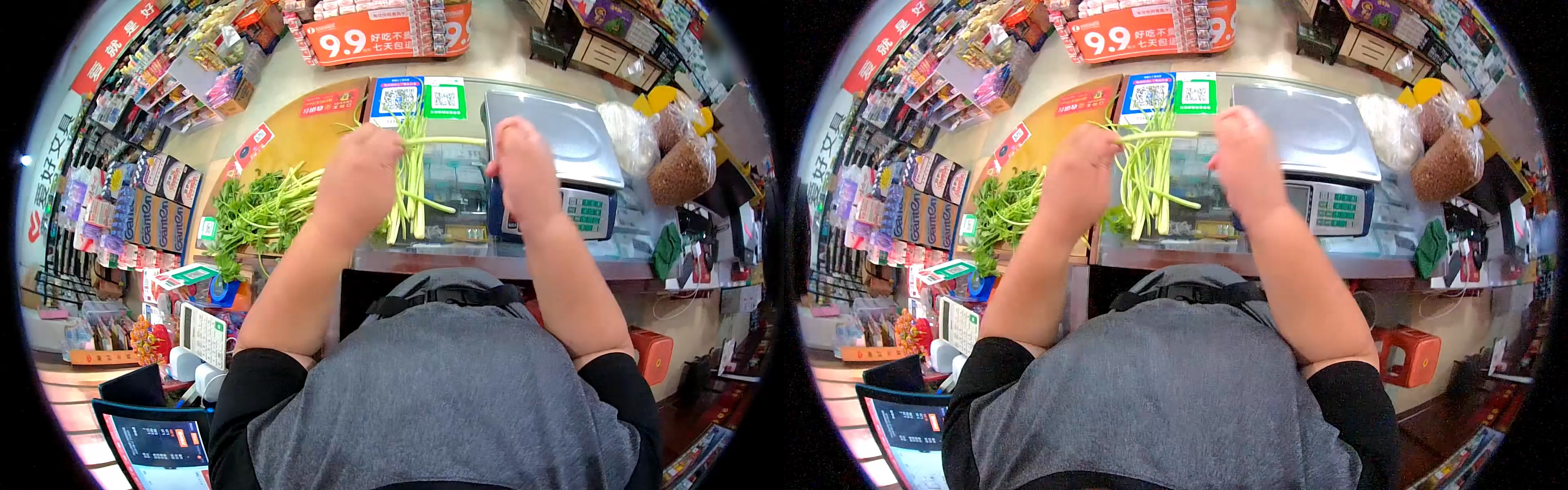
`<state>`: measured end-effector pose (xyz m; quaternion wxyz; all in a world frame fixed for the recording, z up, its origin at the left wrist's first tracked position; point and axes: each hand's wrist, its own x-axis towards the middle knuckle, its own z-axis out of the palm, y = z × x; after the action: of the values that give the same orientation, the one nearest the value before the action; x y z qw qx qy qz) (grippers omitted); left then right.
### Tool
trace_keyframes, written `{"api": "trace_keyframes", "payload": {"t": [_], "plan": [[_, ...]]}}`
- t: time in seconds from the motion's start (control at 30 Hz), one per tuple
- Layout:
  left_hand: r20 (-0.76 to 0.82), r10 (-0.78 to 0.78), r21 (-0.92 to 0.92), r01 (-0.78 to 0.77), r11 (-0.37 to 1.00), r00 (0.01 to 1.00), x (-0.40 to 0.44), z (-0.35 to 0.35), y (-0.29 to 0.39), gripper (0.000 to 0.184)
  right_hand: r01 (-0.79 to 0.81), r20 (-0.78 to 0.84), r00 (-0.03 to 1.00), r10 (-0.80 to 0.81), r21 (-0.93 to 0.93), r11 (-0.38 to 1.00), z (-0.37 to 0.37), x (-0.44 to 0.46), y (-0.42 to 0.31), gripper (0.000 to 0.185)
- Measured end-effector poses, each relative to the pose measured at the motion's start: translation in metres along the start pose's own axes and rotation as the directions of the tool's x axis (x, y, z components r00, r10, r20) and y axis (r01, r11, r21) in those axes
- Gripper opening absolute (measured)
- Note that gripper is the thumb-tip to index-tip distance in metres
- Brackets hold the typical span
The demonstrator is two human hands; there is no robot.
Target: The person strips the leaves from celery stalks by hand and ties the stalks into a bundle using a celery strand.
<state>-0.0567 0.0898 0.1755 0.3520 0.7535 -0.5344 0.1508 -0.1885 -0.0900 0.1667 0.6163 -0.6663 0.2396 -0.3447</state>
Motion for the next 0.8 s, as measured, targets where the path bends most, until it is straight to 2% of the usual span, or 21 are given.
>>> {"api": "trace_keyframes", "payload": {"t": [0.03, 0.07, 0.1, 0.13, 0.17, 0.23, 0.27, 0.37, 0.47, 0.57, 0.63, 0.7, 0.8], "plan": [[-0.016, -0.009, 0.017, 0.009, 1.000, 1.000, 0.002, -0.001, -0.005, 0.008, -0.144, -0.045, 0.986, 0.158, 0.221, 0.964, -0.007, 0.004, -0.003, 0.014], [-0.025, 0.033, 0.056, -0.032, 0.998, 0.999, 0.006, -0.010, -0.011, 0.011, -0.175, -0.019, 0.981, 0.192, 0.336, 0.925, -0.022, 0.012, 0.006, 0.014], [-0.043, -0.117, -0.147, 0.110, 0.983, 0.992, 0.008, -0.017, -0.014, 0.012, -0.202, 0.012, 0.975, 0.220, 0.447, 0.872, -0.042, 0.023, 0.019, 0.014], [-0.030, -0.270, -0.343, 0.244, 0.907, 0.962, 0.009, -0.023, -0.015, 0.014, -0.230, 0.048, 0.969, 0.244, 0.549, 0.804, -0.049, 0.027, 0.024, 0.014], [0.014, -0.416, -0.521, 0.361, 0.773, 0.909, 0.010, -0.029, -0.017, 0.015, -0.253, 0.064, 0.964, 0.259, 0.529, 0.810, -0.049, 0.024, 0.028, 0.013], [0.013, -0.394, -0.819, 0.236, 0.524, 0.919, 0.017, -0.041, -0.022, 0.017, -0.300, 0.100, 0.952, 0.289, 0.480, 0.824, -0.042, 0.011, 0.026, 0.013], [0.005, -0.384, -0.920, 0.155, 0.361, 0.923, 0.021, -0.044, -0.022, 0.019, -0.357, 0.185, 0.934, 0.307, 0.428, 0.830, -0.038, 0.006, 0.029, 0.013], [-0.034, -0.319, -0.985, 0.022, 0.172, 0.947, 0.034, -0.048, -0.013, 0.019, -0.372, 0.371, 0.878, 0.303, 0.129, 0.919, -0.013, -0.009, 0.019, 0.015], [-0.042, -0.255, -0.989, -0.005, 0.145, 0.966, 0.043, -0.047, -0.007, 0.021, -0.303, 0.443, 0.842, 0.309, -0.085, 0.949, 0.006, -0.014, 0.020, 0.020], [-0.062, -0.254, -0.990, -0.027, 0.139, 0.965, 0.052, -0.043, 0.006, 0.020, 0.002, 0.486, 0.869, 0.095, -0.195, 0.981, 0.024, -0.019, 0.023, 0.026], [-0.072, -0.272, -0.989, -0.034, 0.143, 0.960, 0.056, -0.040, 0.016, 0.021, 0.146, 0.495, 0.867, 0.051, -0.350, 0.925, 0.035, -0.025, 0.016, 0.026], [-0.071, -0.286, -0.988, -0.029, 0.149, 0.956, 0.060, -0.037, 0.023, 0.022, 0.320, 0.447, 0.890, -0.089, -0.472, 0.821, 0.042, -0.029, 0.020, 0.025], [-0.096, -0.258, -0.980, -0.046, 0.192, 0.961, 0.064, -0.037, 0.023, 0.023, 0.436, 0.392, 0.877, -0.277, -0.410, 0.801, 0.043, -0.023, 0.043, 0.023]]}}
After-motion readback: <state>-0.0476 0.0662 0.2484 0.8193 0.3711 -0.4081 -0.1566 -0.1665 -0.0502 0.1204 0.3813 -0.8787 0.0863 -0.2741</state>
